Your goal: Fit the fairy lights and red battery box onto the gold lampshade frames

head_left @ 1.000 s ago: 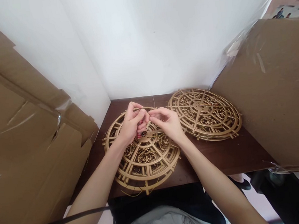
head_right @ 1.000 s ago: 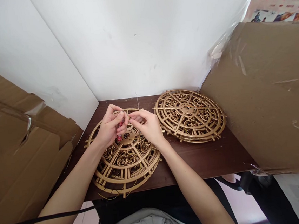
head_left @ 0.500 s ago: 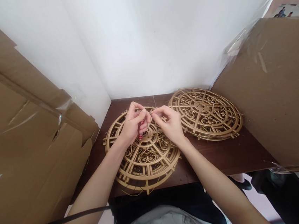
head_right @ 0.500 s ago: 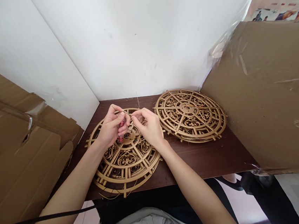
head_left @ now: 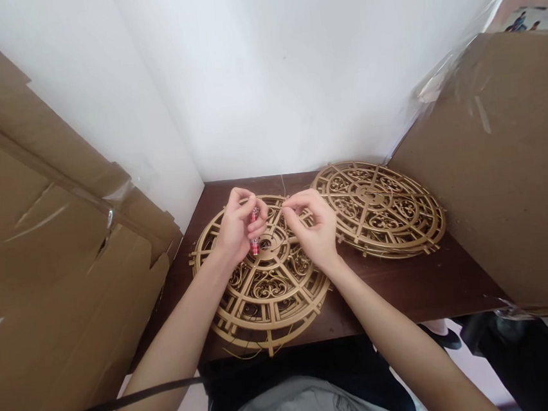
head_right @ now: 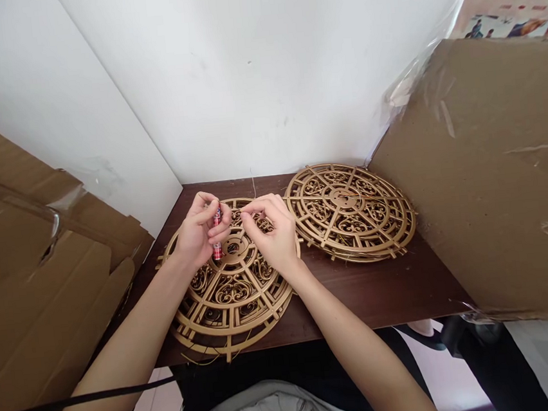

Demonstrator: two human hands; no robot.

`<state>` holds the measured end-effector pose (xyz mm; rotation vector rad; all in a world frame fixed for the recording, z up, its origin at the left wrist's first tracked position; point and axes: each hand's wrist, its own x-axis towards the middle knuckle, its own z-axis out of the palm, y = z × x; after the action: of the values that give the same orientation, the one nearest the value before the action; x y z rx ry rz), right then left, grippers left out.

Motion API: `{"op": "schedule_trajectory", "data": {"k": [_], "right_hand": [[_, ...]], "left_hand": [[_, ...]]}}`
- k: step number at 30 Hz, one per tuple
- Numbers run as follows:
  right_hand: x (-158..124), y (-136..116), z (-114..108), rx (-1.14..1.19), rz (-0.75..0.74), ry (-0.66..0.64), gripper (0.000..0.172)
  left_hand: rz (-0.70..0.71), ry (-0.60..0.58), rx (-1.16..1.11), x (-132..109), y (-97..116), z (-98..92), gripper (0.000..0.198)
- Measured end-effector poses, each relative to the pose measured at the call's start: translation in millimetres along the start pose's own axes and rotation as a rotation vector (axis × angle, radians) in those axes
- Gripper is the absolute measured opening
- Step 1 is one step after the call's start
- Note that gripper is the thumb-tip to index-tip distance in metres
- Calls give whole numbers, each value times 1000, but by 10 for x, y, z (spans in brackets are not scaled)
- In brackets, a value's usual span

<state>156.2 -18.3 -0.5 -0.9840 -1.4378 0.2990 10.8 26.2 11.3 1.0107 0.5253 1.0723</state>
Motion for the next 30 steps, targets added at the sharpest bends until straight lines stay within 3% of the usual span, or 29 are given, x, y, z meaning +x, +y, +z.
{"op": "schedule_trajectory", "data": {"k": [4,9,13,18,24,30], "right_hand": [[-20,-6,27,130,52,-5,5],[30,22,6,407,289,-1,9],[97,60,-57,632,432,-121,17],[89,30,-56,724,463,-296,15],[33,-20,39,451,471,-211,17],[41,87,48,417,478,-6,15]], "left_hand": [[-3,147,-43,20,26,-11,15],[-20,276,-112,44,64,-33,16],[-14,352,-159,56,86,-41,16],[8,380,-159,56,81,-49,15],[56,308,-45,50,34,-77,15],[-13,-32,94,-7,-6,6,16]]}}
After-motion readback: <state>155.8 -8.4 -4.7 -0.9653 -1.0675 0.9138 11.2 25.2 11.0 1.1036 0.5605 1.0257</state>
